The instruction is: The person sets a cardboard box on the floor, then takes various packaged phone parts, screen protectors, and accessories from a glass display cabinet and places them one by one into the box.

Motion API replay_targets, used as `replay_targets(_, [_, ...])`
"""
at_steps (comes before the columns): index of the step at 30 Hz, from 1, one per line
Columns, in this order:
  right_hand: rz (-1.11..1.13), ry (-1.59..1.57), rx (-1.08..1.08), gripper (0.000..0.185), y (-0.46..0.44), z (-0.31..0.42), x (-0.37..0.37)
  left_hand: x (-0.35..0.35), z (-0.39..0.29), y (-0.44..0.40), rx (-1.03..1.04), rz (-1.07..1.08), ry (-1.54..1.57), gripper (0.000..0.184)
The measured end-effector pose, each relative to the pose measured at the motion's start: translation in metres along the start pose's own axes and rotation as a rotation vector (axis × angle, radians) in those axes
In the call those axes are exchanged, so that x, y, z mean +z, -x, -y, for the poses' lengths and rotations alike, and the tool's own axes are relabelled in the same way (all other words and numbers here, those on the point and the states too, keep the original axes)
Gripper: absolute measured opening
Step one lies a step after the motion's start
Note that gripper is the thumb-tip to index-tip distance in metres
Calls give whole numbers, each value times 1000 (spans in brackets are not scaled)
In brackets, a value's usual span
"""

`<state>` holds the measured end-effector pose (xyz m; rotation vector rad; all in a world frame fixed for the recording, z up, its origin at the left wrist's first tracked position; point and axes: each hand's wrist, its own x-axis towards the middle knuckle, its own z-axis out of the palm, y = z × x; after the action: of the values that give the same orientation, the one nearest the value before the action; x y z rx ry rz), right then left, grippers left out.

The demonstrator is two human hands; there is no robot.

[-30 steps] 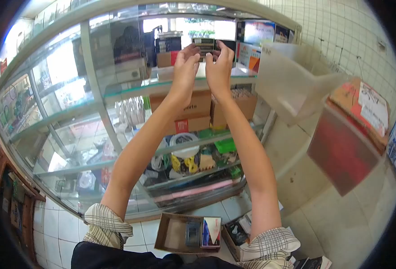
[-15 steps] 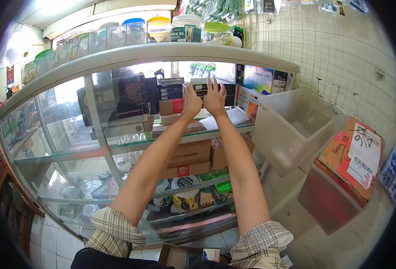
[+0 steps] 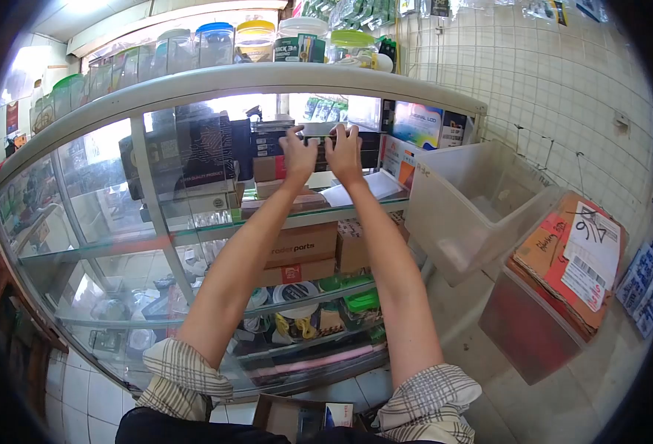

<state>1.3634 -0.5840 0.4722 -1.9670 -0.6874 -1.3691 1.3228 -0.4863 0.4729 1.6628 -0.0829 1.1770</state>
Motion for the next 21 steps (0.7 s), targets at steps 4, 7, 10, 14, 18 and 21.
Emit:
replay_targets(4, [-197, -203, 127, 19, 13, 28, -13, 1, -5, 8, -150, -105, 127, 38])
replay_targets(7, [-221, -258, 298, 21, 21, 51, -32, -1, 0, 16, -42, -76, 147, 34])
replay_targets(10, [-351, -317, 300, 19, 45, 79, -57, -21, -27, 50, -38, -92, 312, 24])
replay_targets(14, [-516, -416, 251, 17, 99, 116, -88, -55, -44, 117, 19, -32, 509, 16])
replay_targets(18, [-554, -656, 334, 19, 164, 146, -115, -89, -54, 193, 105, -89, 579, 13])
replay_targets(21, [-506, -1004, 440, 27, 221, 165, -141, -116, -43, 251, 121, -66, 536, 12])
